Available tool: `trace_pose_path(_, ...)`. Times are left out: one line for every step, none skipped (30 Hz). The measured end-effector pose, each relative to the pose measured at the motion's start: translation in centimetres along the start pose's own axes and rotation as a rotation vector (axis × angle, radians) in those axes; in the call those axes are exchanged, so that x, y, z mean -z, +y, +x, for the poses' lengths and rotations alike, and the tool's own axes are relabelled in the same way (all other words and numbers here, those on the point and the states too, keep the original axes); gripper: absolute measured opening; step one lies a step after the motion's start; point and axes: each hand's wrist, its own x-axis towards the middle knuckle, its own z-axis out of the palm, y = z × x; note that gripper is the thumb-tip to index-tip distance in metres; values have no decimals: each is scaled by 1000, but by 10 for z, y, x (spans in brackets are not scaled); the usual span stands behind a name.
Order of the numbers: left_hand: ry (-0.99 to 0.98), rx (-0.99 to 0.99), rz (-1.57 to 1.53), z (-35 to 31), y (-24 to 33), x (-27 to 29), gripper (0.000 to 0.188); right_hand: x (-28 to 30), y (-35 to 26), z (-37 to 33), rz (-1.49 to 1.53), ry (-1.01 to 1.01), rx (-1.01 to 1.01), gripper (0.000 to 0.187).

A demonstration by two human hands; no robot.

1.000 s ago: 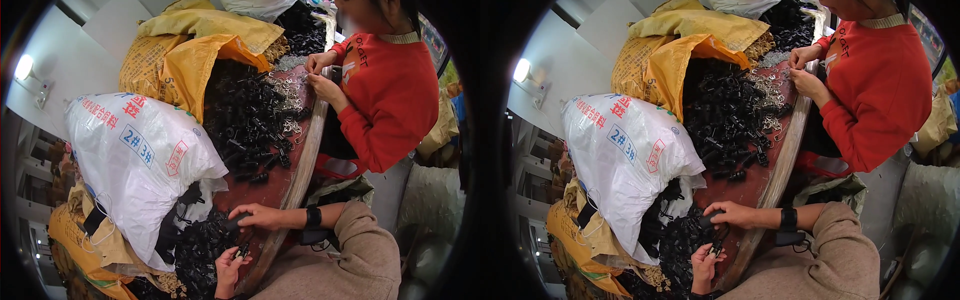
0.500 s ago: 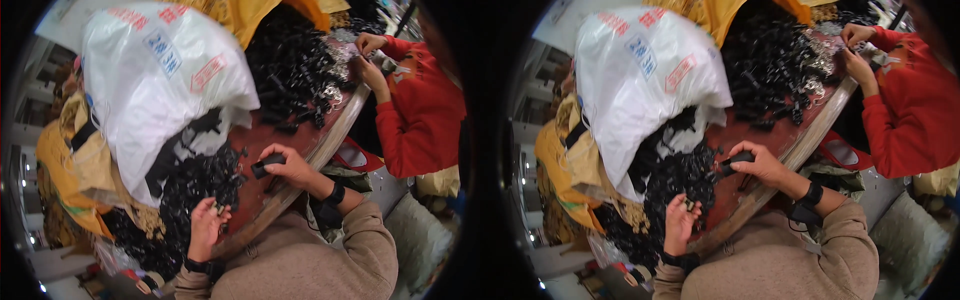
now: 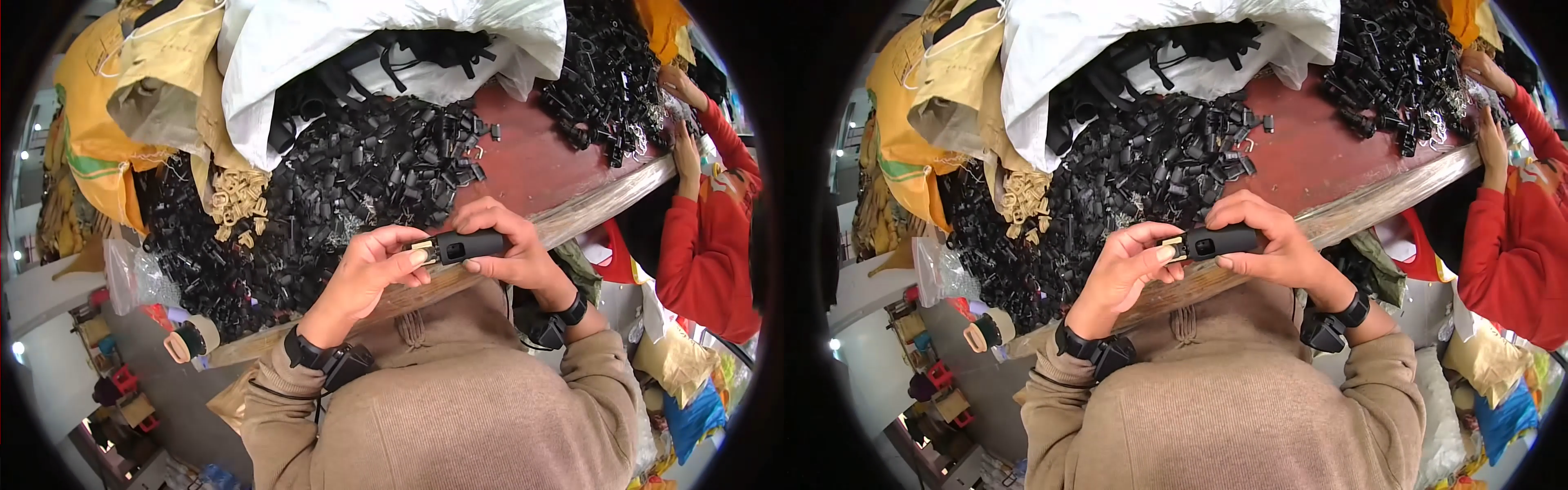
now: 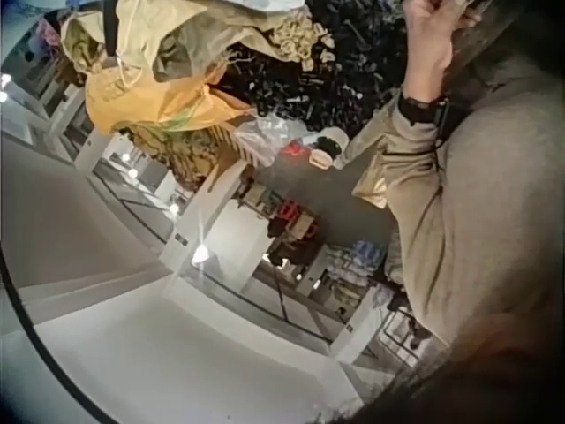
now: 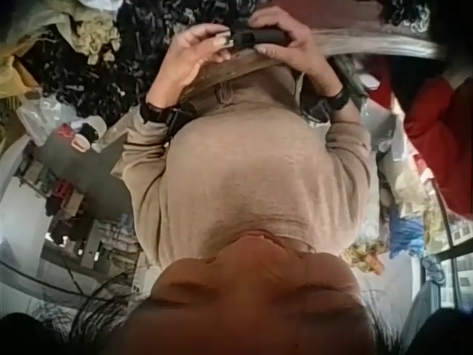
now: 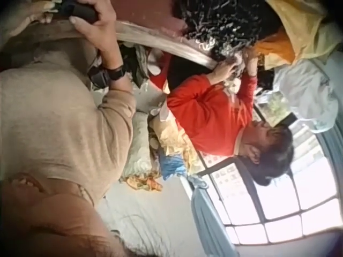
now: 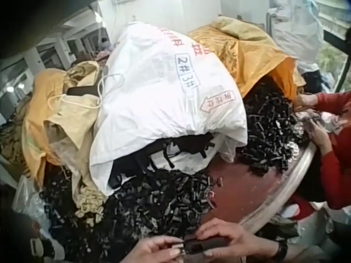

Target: Sorting and inspecting small black plastic components on a workbench in a factory.

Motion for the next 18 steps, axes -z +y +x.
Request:
trace_pose_path(-9,-11,8,-2,-2,3,26,-4,0,1,-15,-7,-6,34)
trace_pose_path(-11,-12,-2,-4,-3,6,26,-7,0,2,-32,-13,-11,33)
trace_pose_path(-7,-23,27,-6,-5,9,27,-10,0,4,-48,-20,-16,32)
trace_pose_path(-5,-34,58,-7,-6,12,27,-14,-1,4,-53,-22,-23,32)
trace_pose_path(-2,-45,89,-9,-7,14,27,-17,-1,5,-62,-26,-30,32)
trace_pose_path(-6,-45,80,-10,-8,16,27,-20,-1,6,-70,-30,-37,32)
trace_pose_path(-8,-49,81,-11,-9,19,27,-22,-1,7,-79,-35,-44,32)
trace_pose_path(-11,-54,82,-11,-9,21,27,-25,-1,8,-83,-37,-52,32)
trace_pose_path(-11,-61,85,-12,-9,24,28,-27,-1,9,-135,-48,-25,32)
trace_pose_path(-11,-62,78,-13,-9,26,28,-30,-2,10,-186,-58,2,32)
trace_pose_path(-8,-59,72,-14,-10,28,28,-32,-3,11,-237,-69,29,32)
trace_pose_path(-4,-56,67,-15,-11,30,28,-35,-3,13,-240,-73,26,32)
trace_pose_path(-1,-53,62,-15,-12,32,28,-37,-4,15,-263,-78,35,33)
trace_pose_path(-2,-53,56,-15,-12,33,28,-39,-5,16,-286,-82,41,34)
trace_pose_path(-4,-55,51,-14,-13,34,28,-40,-5,17,-310,-85,49,35)
trace_pose_path(-6,-58,48,-14,-13,35,28,-42,-5,18,-312,-87,46,35)
trace_pose_path(-8,-61,45,-13,-13,36,28,-44,-5,18,-343,-81,44,36)
trace_pose_path(-9,-62,43,-13,-13,37,28,-46,-5,19,-374,-74,42,38)
